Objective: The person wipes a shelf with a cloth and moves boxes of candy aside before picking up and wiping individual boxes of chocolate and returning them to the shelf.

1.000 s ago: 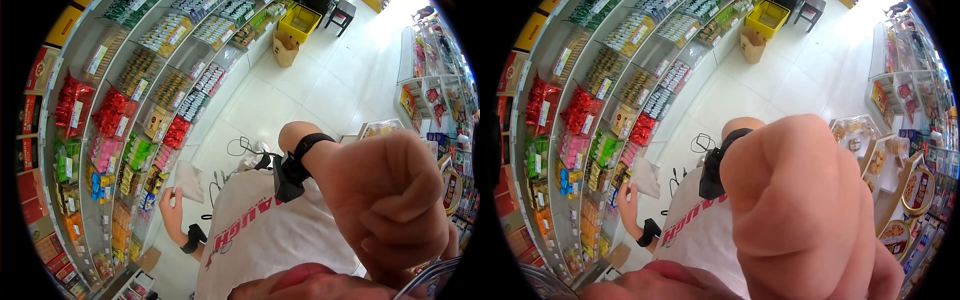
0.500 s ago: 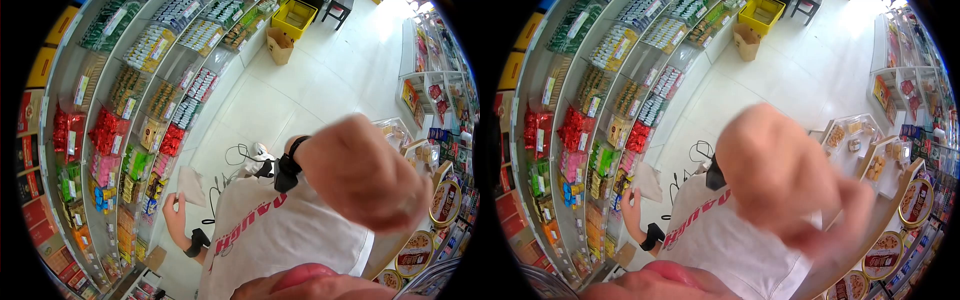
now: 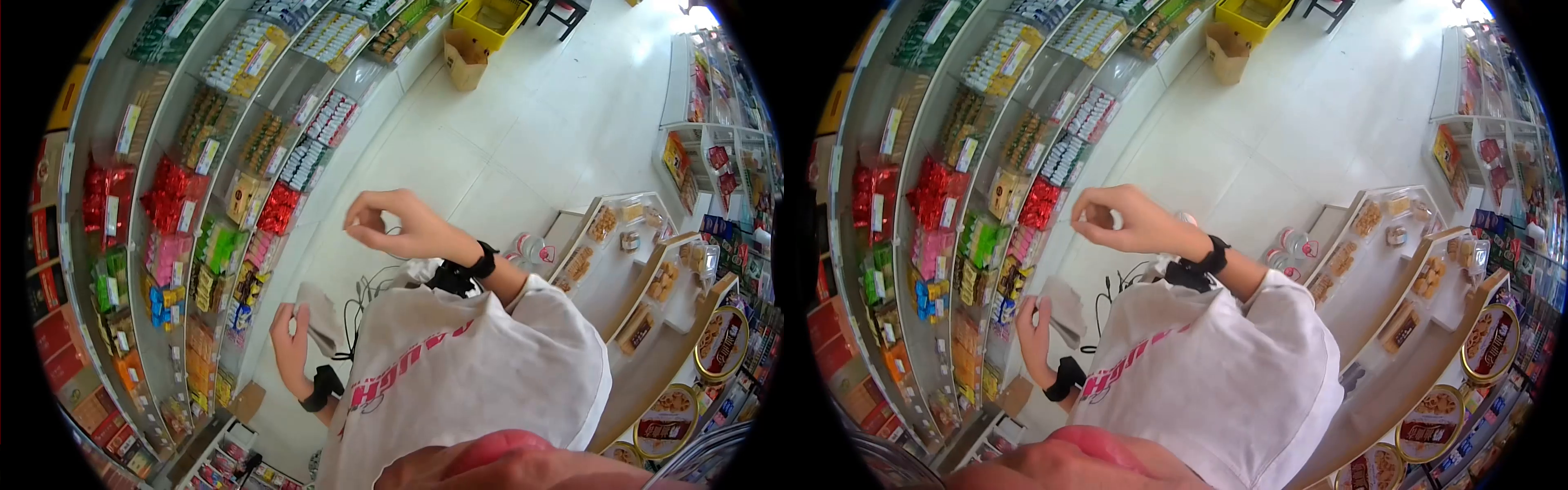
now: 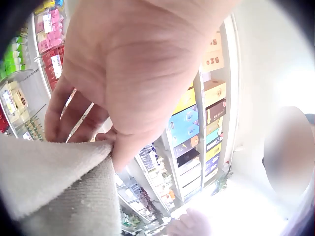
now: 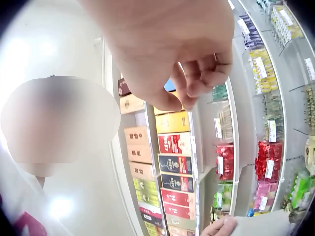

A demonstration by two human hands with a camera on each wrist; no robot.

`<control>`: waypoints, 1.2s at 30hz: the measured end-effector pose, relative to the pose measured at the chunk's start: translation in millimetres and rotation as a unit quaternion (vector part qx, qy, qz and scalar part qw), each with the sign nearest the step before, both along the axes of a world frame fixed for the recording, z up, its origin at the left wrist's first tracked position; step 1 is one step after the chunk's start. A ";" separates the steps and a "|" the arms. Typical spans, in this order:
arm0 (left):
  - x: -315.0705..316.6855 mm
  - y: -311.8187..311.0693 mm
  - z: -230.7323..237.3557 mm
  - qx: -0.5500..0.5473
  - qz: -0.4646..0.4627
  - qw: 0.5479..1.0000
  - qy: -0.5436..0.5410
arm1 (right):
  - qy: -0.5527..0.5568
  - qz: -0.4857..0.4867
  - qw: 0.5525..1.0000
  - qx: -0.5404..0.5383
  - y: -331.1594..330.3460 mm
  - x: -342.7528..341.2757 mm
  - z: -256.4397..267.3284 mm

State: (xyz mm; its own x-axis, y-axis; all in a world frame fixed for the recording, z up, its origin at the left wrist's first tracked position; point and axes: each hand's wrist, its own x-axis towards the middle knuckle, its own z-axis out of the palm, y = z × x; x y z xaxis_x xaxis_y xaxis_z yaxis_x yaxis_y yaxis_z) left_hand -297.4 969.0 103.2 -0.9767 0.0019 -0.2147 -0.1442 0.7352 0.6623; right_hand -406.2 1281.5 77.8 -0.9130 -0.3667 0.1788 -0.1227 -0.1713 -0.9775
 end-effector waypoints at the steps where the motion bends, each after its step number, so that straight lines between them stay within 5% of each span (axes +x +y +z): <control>1: 4.1 -1.4 2.3 0.003 -0.017 1.000 0.003 | 0.019 0.056 0.998 0.013 -12.9 0.7 -3.1; 8: 88.5 -56.3 -15.7 0.026 0.089 0.995 0.022 | 0.221 0.370 0.861 0.270 -131.4 56.7 -51.5; 12: 147.6 -75.3 -12.7 0.066 0.128 0.987 0.073 | 0.190 0.510 0.784 0.300 -206.2 115.2 -47.6; 15: 188.4 -94.8 -15.1 0.060 0.151 0.982 0.093 | 0.258 0.607 0.663 0.354 -269.0 146.7 -20.2; 20: 270.3 -141.4 -33.3 0.074 0.229 0.962 0.128 | 0.264 0.593 0.726 0.228 -340.7 196.8 -54.0; 27: 359.8 -199.6 -58.6 0.037 0.303 0.933 0.189 | 0.260 0.662 0.642 0.288 -439.1 255.3 -66.7; 30: 400.6 -220.3 -51.5 0.108 0.363 0.909 0.172 | 0.283 0.683 0.593 0.319 -480.5 287.0 -60.3; 36: 453.4 -284.9 -68.9 0.046 0.485 0.847 0.212 | 0.278 0.724 0.579 0.251 -591.6 307.0 -56.1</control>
